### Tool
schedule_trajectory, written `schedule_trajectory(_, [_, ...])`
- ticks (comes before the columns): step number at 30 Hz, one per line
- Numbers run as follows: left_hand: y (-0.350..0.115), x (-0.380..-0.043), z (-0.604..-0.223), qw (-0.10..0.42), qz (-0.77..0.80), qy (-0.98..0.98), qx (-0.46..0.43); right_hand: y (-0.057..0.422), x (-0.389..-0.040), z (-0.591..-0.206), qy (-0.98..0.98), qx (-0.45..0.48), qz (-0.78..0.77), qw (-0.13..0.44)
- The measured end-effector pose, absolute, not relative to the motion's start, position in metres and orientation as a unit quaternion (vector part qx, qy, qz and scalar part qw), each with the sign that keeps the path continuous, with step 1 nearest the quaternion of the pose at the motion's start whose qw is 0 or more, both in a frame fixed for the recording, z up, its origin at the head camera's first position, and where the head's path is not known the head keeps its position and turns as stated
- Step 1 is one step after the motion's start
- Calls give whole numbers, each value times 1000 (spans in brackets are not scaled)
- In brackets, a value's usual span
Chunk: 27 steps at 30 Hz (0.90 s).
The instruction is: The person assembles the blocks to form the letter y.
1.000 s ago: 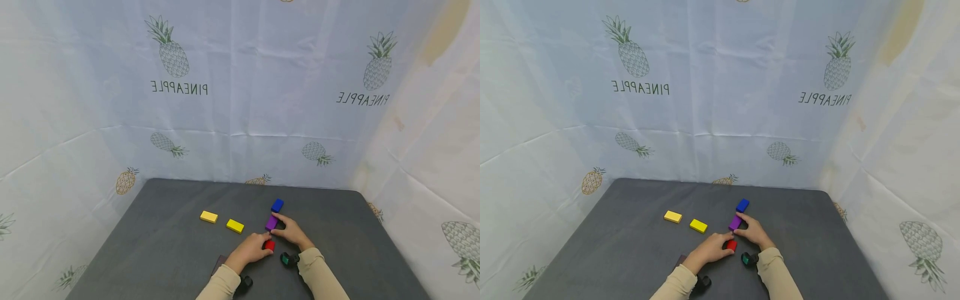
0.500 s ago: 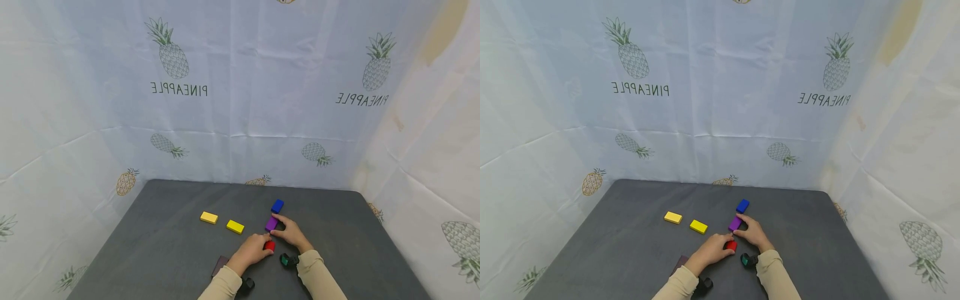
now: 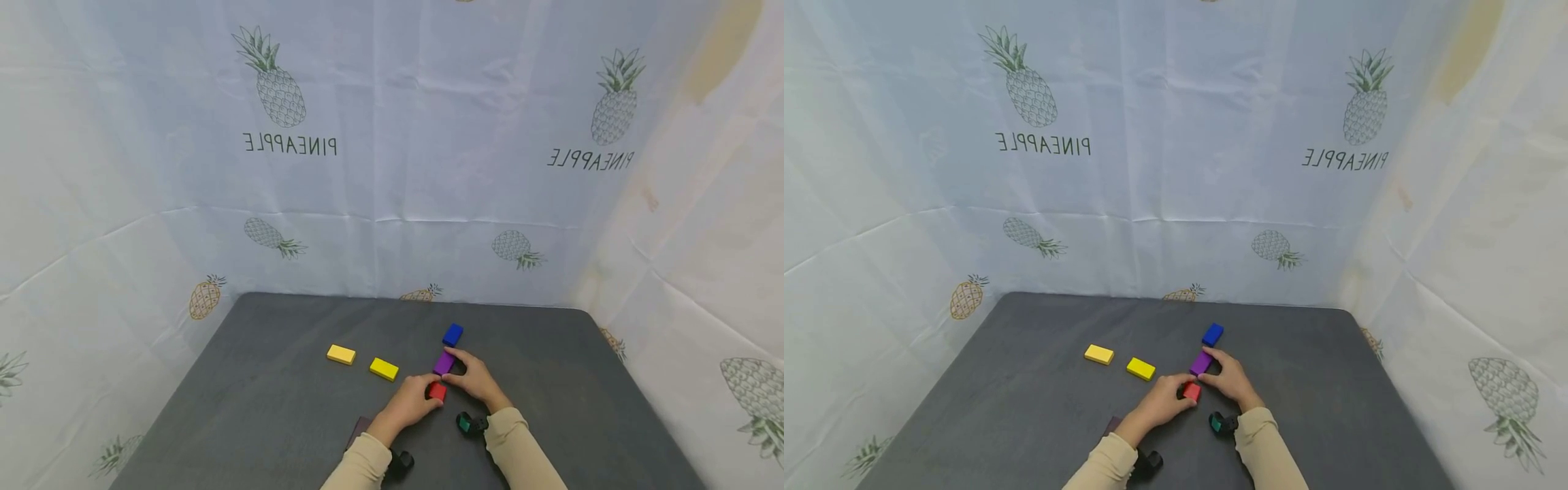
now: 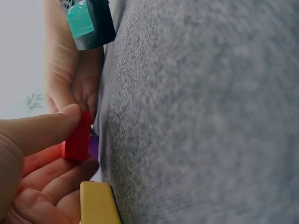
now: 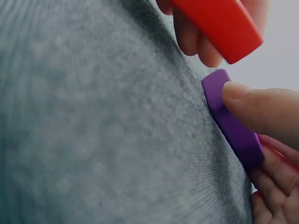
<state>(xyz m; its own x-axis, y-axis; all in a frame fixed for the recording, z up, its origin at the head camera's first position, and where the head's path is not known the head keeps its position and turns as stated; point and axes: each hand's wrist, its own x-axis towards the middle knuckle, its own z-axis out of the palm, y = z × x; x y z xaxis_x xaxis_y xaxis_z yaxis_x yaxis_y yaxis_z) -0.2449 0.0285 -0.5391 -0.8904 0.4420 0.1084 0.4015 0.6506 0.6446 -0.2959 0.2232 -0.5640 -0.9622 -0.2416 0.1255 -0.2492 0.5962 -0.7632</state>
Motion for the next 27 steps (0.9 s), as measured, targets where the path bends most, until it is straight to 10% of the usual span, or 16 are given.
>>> schedule_trajectory(27, [15,-264,-535,63,557,808,180,219,-298,-563,-889,112,443,20])
